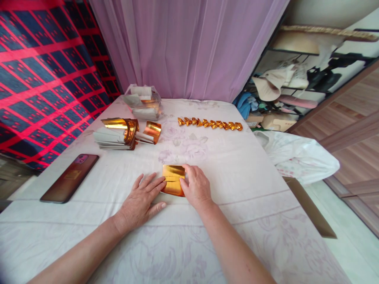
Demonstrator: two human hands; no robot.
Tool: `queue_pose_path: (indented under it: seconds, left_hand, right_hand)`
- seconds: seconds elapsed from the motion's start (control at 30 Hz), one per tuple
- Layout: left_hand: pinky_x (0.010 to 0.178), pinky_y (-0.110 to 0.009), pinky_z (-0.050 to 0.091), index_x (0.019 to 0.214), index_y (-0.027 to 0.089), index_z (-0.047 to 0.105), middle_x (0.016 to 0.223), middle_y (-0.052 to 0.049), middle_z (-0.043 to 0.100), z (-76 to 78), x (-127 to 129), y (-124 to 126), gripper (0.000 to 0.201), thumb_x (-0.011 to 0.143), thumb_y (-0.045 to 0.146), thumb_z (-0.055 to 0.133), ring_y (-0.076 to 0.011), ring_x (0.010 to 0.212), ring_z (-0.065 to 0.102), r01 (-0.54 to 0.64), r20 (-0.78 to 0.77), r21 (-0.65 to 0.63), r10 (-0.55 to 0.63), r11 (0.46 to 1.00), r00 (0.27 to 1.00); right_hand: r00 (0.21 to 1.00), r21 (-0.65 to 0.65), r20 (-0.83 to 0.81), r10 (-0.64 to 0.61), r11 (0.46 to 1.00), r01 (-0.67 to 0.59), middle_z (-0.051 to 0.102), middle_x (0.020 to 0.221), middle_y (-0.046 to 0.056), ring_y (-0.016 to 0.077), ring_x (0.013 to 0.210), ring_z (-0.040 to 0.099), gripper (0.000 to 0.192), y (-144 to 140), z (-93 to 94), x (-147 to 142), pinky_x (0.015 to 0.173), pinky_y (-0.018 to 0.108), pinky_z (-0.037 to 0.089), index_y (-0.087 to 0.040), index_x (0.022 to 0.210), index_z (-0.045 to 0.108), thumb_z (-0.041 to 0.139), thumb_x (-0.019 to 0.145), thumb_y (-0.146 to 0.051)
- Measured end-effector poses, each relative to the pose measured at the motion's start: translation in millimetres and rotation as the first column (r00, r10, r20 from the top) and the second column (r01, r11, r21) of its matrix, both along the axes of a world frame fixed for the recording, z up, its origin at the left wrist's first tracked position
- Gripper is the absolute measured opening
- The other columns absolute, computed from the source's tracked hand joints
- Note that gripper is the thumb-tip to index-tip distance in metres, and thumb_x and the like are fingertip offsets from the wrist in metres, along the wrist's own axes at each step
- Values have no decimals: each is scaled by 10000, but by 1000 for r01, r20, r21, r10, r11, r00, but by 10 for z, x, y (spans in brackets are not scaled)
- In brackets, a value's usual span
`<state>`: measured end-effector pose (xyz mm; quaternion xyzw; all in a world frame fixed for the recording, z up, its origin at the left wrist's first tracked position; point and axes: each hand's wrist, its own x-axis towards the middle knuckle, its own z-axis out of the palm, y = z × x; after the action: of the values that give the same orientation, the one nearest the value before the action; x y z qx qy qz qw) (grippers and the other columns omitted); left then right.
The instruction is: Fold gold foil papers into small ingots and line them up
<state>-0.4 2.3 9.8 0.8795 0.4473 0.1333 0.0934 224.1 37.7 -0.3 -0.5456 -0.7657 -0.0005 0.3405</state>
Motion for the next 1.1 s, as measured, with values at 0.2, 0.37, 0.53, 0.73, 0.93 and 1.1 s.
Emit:
queue_pose_path:
  seconds: [0.2,0.37,0.53,0.73,0.93,1.1]
  left_hand:
    - [1151,-612,160,1388,175,502,1454,-86,510,30,16,-9,611,937,585,455,-356,1400,332,-16,-38,-16,16,1000,999]
    - [1160,-593,160,1393,191,498,1456,-79,509,27,18,-8,613,936,596,448,-346,1399,338,-21,-38,-3,21,1000,999]
    - [1161,-577,171,1377,202,516,1449,-64,519,22,15,-1,554,972,560,395,-328,1395,349,-32,-24,-17,32,999,999]
    - [1164,-572,172,1366,222,531,1439,-43,532,15,24,9,454,990,451,419,-313,1391,360,-58,-21,-21,58,998,998]
    - [1162,-571,188,1355,226,541,1431,-45,540,17,28,15,451,978,454,447,-318,1383,374,-53,-8,-11,53,999,999]
    - [1165,-567,190,1354,231,543,1428,-44,543,10,24,15,449,976,455,454,-315,1379,383,-49,1,-12,49,999,999]
  right_hand:
    - [958,-59,30,285,957,-283,689,874,36,181,818,630,185,-45,103,-29,746,301,492,-222,854,674,521,893,-125]
    - [915,-164,-3,404,902,-399,704,833,28,174,794,631,171,-92,162,-96,737,304,490,-229,867,696,540,904,-169]
    - [901,-195,3,433,884,-424,673,825,31,174,794,605,142,-105,174,-111,736,307,482,-222,818,685,576,867,-146]
    - [900,-217,-3,436,878,-427,653,853,37,183,809,585,74,-115,190,-99,744,316,467,-214,848,648,598,834,-161]
    - [890,-267,-40,454,854,-447,620,837,26,180,795,567,65,-130,231,-91,723,312,445,-209,845,627,661,817,-256]
    - [894,-280,-27,448,855,-437,607,840,32,189,806,560,158,-132,224,-90,727,320,434,-201,842,629,716,792,-323]
